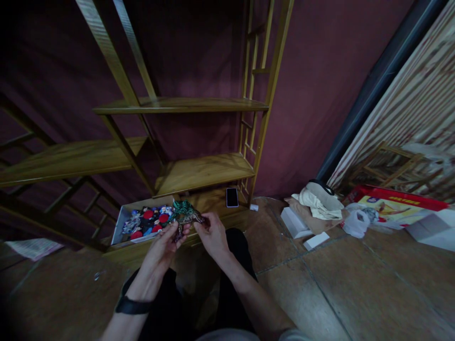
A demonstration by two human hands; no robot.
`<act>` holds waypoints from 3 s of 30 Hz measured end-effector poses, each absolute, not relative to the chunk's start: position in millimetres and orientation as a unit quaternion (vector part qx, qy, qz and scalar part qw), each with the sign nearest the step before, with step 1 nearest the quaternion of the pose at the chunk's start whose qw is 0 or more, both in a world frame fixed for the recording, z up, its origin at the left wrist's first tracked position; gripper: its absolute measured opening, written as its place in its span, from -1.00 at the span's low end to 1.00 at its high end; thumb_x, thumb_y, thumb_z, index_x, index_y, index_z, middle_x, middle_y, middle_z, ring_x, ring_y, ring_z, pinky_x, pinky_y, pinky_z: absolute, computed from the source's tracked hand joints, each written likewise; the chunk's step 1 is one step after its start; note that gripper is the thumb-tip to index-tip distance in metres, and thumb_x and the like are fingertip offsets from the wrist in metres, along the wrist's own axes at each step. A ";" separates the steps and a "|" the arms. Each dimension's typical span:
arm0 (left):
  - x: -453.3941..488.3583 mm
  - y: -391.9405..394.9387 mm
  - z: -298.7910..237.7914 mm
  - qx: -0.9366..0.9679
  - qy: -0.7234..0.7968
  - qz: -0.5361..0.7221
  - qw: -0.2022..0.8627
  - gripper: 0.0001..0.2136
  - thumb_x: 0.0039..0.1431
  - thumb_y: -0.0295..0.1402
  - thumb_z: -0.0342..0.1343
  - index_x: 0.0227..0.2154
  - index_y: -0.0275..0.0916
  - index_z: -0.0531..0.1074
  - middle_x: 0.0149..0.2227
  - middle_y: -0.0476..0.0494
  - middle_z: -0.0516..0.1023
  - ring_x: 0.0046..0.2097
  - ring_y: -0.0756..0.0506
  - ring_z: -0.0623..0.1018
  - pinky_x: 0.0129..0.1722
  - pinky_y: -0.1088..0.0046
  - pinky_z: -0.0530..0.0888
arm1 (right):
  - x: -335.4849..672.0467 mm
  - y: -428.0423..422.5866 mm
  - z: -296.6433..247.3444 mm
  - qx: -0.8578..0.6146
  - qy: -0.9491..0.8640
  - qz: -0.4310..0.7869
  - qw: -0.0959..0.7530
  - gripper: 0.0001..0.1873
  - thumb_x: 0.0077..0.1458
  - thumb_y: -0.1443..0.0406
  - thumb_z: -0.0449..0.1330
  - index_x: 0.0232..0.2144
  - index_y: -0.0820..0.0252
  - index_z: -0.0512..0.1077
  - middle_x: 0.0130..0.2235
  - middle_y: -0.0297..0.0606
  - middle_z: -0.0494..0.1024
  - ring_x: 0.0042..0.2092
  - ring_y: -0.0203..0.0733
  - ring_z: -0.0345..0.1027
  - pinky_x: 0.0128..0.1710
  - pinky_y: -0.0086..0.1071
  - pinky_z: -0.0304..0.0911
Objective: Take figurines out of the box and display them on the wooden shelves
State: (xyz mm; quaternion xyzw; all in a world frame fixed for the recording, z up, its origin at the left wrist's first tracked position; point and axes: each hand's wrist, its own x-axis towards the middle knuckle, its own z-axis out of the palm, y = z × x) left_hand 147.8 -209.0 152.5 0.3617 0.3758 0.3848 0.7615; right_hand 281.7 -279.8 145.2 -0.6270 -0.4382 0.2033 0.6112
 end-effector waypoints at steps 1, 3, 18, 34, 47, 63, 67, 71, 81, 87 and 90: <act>147.7 -208.8 152.2 0.356 0.374 0.382 0.766 -0.81 -0.05 -0.36 0.21 -0.33 -0.28 0.42 -0.32 -0.16 0.59 -0.34 -0.01 0.56 -0.37 0.50 0.47 | 282.0 -279.9 144.7 -0.627 -0.439 0.203 0.611 -0.76 0.00 0.21 0.15 -0.22 0.11 0.36 -0.29 -0.30 0.43 -0.29 -0.23 0.31 -0.26 -0.35 0.24; 147.2 -208.6 151.3 0.352 0.369 0.377 0.773 -0.82 -0.04 -0.38 0.20 -0.32 -0.27 0.41 -0.31 -0.16 0.59 -0.33 -0.02 0.57 -0.37 0.51 0.48 | 282.7 -280.1 143.5 -0.626 -0.438 0.203 0.612 -0.76 0.01 0.22 0.14 -0.22 0.11 0.36 -0.27 -0.29 0.43 -0.28 -0.22 0.31 -0.25 -0.35 0.25; 142.6 -212.0 150.4 0.333 0.359 0.374 0.787 -0.85 -0.01 -0.44 0.17 -0.33 -0.30 0.39 -0.28 -0.20 0.58 -0.28 -0.05 0.58 -0.35 0.50 0.50 | 282.2 -283.9 148.7 -0.625 -0.455 0.199 0.602 -0.73 0.02 0.26 0.12 -0.16 0.11 0.37 -0.25 -0.28 0.43 -0.25 -0.22 0.31 -0.24 -0.37 0.25; 147.2 -225.3 159.1 0.391 0.384 0.409 0.729 -0.66 -0.15 -0.35 0.27 -0.23 -0.29 0.44 -0.29 -0.17 0.59 -0.31 -0.03 0.57 -0.36 0.53 0.46 | 285.0 -283.2 137.3 -0.631 -0.447 0.204 0.600 -0.72 0.03 0.25 0.11 -0.16 0.12 0.37 -0.25 -0.28 0.45 -0.29 -0.23 0.33 -0.25 -0.38 0.25; 153.3 -238.6 159.7 0.478 0.384 0.444 0.653 -0.60 -0.05 -0.19 0.18 -0.16 -0.31 0.43 -0.33 -0.16 0.56 -0.34 -0.04 0.52 -0.33 0.45 0.42 | 287.0 -275.5 123.9 -0.541 -0.300 0.390 0.683 -0.73 -0.08 0.15 0.20 -0.31 0.15 0.43 -0.35 -0.31 0.50 -0.36 -0.24 0.34 -0.34 -0.38 0.28; 149.1 -238.8 159.1 0.335 0.351 0.394 0.781 -0.68 -0.14 -0.33 0.27 -0.23 -0.23 0.49 -0.21 -0.11 0.54 -0.24 -0.01 0.50 -0.21 0.47 0.41 | 288.3 -282.6 118.8 -0.292 -0.212 0.649 0.669 -0.80 -0.12 0.34 0.29 -0.35 0.30 0.47 -0.38 -0.25 0.54 -0.44 -0.36 0.39 -0.35 -0.44 0.31; 151.8 -241.8 161.1 0.336 0.343 0.403 0.779 -0.70 -0.17 -0.36 0.29 -0.29 -0.25 0.48 -0.27 -0.08 0.54 -0.26 0.00 0.50 -0.22 0.48 0.40 | 290.5 -283.5 112.9 -0.264 -0.212 0.676 0.654 -0.77 -0.08 0.37 0.24 -0.28 0.32 0.45 -0.38 -0.24 0.54 -0.42 -0.30 0.41 -0.36 -0.39 0.33; 156.2 -242.5 159.9 0.377 0.345 0.409 0.756 -0.66 -0.20 -0.37 0.30 -0.26 -0.28 0.45 -0.28 -0.08 0.53 -0.28 0.02 0.48 -0.22 0.53 0.37 | 289.6 -282.9 104.5 -0.246 -0.203 0.693 0.647 -0.78 -0.06 0.36 0.19 -0.28 0.35 0.45 -0.39 -0.21 0.55 -0.41 -0.28 0.41 -0.32 -0.35 0.35; 163.1 -244.5 160.0 0.522 0.402 0.451 0.602 -0.62 -0.22 -0.28 0.29 -0.27 -0.26 0.41 -0.27 -0.11 0.52 -0.22 -0.07 0.49 -0.17 0.41 0.38 | 282.5 -279.0 94.5 -0.263 -0.228 0.677 0.649 -0.73 -0.08 0.21 0.24 -0.31 0.26 0.43 -0.38 -0.20 0.54 -0.40 -0.22 0.42 -0.29 -0.24 0.34; 160.3 -235.2 144.3 0.594 0.425 0.461 0.505 -0.58 -0.21 -0.23 0.27 -0.24 -0.25 0.38 -0.29 -0.10 0.51 -0.24 -0.08 0.49 -0.18 0.38 0.40 | 290.6 -281.8 103.3 -0.348 -0.185 0.619 0.680 -0.73 -0.08 0.18 0.23 -0.34 0.26 0.43 -0.40 -0.22 0.53 -0.44 -0.28 0.39 -0.39 -0.35 0.33; 158.4 -232.2 136.6 0.617 0.432 0.475 0.455 -0.55 -0.21 -0.20 0.27 -0.21 -0.25 0.36 -0.29 -0.11 0.50 -0.25 -0.08 0.48 -0.20 0.38 0.40 | 294.3 -285.4 110.7 -0.342 -0.194 0.603 0.694 -0.73 -0.04 0.18 0.20 -0.30 0.23 0.44 -0.37 -0.24 0.54 -0.41 -0.27 0.39 -0.39 -0.38 0.31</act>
